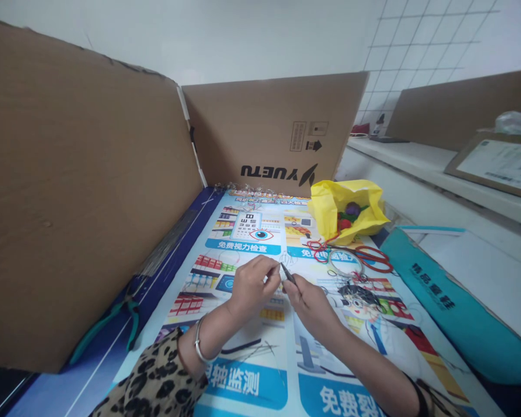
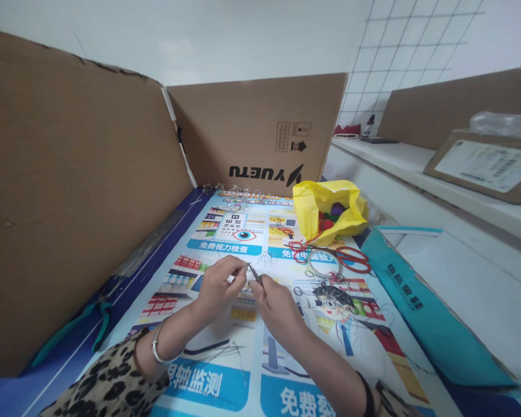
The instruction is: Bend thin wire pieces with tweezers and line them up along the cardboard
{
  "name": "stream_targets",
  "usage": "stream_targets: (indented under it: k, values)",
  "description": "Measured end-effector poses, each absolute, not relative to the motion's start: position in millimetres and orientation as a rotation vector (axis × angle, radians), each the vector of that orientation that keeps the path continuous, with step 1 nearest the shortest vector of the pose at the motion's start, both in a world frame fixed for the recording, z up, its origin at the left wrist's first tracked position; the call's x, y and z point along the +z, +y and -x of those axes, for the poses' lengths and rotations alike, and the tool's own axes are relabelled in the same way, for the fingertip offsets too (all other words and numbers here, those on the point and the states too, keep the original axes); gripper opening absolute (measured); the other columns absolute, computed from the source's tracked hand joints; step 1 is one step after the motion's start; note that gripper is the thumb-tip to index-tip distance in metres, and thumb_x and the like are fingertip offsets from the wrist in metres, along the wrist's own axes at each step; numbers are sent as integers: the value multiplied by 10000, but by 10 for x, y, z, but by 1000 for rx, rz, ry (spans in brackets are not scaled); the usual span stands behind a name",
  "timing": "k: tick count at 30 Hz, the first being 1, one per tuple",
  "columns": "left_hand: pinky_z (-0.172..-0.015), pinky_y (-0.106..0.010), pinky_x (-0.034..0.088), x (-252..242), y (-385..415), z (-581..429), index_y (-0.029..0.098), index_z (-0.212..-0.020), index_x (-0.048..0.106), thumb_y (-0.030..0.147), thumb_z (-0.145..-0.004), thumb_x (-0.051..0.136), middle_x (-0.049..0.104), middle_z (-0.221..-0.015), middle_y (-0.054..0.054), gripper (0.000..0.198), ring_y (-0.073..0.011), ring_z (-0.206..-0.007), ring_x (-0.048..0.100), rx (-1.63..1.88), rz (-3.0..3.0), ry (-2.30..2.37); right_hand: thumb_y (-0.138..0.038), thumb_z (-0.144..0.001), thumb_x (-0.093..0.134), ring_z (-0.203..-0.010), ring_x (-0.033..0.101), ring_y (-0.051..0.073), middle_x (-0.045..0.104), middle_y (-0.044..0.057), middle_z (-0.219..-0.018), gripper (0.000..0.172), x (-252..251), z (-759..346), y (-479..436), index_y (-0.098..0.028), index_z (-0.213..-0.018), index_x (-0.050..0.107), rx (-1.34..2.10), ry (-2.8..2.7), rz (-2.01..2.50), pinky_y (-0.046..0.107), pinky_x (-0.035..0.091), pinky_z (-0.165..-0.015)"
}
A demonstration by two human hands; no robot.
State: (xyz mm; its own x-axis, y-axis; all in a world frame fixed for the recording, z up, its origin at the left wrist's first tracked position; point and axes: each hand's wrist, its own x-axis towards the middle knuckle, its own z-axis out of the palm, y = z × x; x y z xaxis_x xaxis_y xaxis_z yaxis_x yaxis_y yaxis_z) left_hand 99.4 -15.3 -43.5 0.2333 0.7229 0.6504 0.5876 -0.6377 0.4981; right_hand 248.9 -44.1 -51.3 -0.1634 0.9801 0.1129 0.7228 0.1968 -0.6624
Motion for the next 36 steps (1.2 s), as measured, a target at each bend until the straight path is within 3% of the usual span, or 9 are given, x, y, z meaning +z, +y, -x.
stream_targets:
  k: [7,18,24,36]
  values:
    - [-653,-228,405,-454,-152,-991,185,-764,563,112,-776,455,606,-729,-9,131,-115,-698,541,1344,-2381,1276,-432,-888,255,-603,515,160,570,20,-656,301,-489,-2486,-428,-218,-740,408,552,-2020,1672,246,297,-550]
    - [-611,-230,396,-162,-126,-870,185,-747,543,208,-854,390,606,-728,-9,188,-122,-675,544,952,-2488,1266,-375,-905,300,-749,617,208,665,90,-857,290,-385,-2503,-441,-184,-892,518,308,-2243,1847,264,302,-564]
    - [-634,-235,397,-117,-107,-820,184,-754,546,217,-861,386,603,-736,-10,195,-131,-701,554,828,-2574,1276,-404,-909,276,-738,632,229,668,109,-860,342,-383,-2527,-423,-174,-919,529,131,-2398,1863,277,324,-544]
    - [-568,-235,370,-108,-113,-810,187,-738,551,149,-810,398,596,-703,-28,173,-154,-671,557,577,-2822,1274,-396,-877,384,-657,638,252,661,116,-723,277,-351,-2630,-445,-176,-884,551,-19,-2541,1781,290,383,-547]
